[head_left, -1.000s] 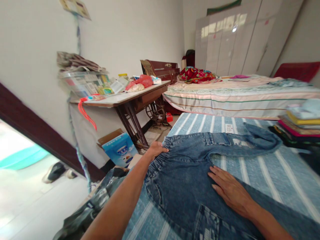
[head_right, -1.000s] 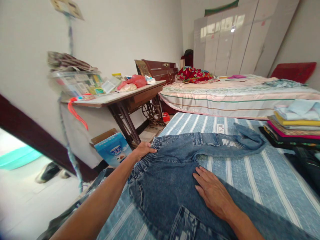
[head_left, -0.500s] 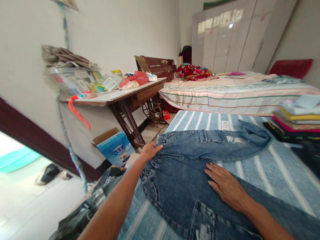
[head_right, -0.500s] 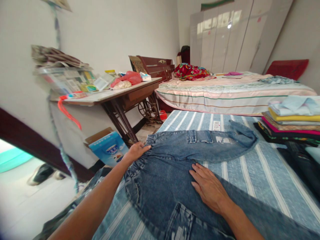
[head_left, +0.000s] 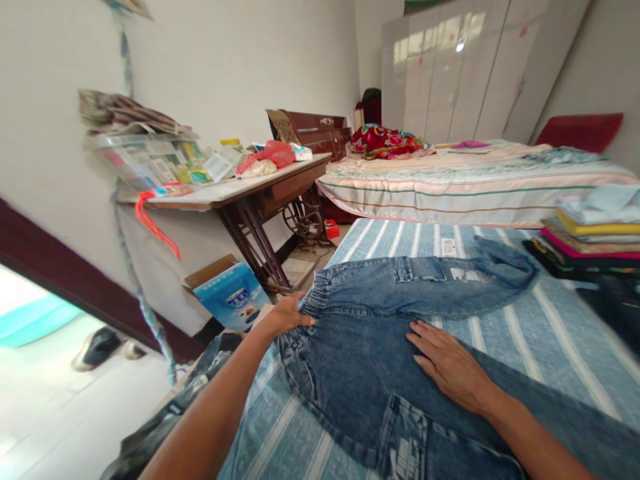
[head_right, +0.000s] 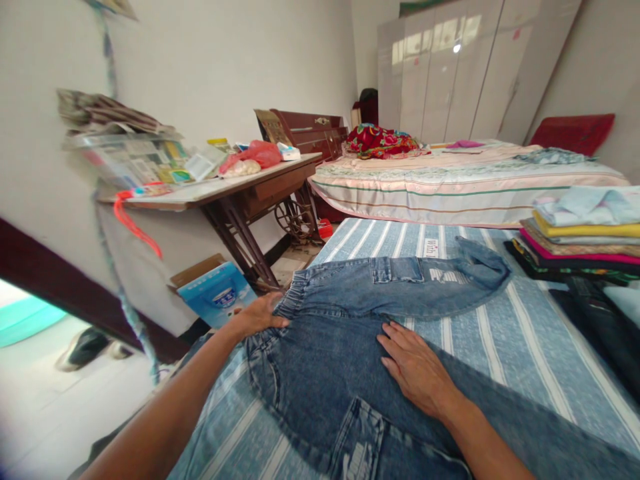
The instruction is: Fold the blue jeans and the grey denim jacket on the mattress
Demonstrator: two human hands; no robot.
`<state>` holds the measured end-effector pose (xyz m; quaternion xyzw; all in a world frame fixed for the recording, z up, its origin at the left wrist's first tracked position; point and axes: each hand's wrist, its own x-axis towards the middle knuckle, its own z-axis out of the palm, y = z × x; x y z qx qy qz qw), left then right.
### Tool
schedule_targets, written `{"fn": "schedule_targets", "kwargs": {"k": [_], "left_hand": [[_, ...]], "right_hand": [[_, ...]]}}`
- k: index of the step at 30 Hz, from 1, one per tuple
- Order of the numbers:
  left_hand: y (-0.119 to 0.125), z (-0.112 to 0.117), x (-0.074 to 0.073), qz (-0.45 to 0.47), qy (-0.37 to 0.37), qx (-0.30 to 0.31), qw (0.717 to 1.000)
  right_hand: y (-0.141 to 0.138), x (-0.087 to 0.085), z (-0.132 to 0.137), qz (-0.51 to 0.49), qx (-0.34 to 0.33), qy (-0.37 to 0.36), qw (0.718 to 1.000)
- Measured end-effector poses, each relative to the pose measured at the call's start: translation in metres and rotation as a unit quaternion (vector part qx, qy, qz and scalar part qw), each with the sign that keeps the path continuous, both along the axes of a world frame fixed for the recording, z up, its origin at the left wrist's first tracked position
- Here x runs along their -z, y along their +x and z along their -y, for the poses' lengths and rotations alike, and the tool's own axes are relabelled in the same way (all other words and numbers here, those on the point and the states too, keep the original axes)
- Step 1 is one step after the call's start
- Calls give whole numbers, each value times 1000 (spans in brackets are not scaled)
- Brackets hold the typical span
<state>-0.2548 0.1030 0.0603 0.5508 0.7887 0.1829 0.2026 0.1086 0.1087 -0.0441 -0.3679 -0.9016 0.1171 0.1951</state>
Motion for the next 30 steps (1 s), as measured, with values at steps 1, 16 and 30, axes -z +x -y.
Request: {"fn": "schedule_targets", "kwargs": {"k": [1, 16, 30], "left_hand": [[3, 0, -3, -27, -4, 3, 1000], [97, 26, 41, -264, 112, 308, 907], [93, 36, 58, -278, 179, 297, 896]], "right_hand": [[0, -1, 0, 1, 1, 1, 1000], [-1, -4, 0, 26, -2, 19, 999], [0, 0, -1, 43, 0, 25, 999]]}}
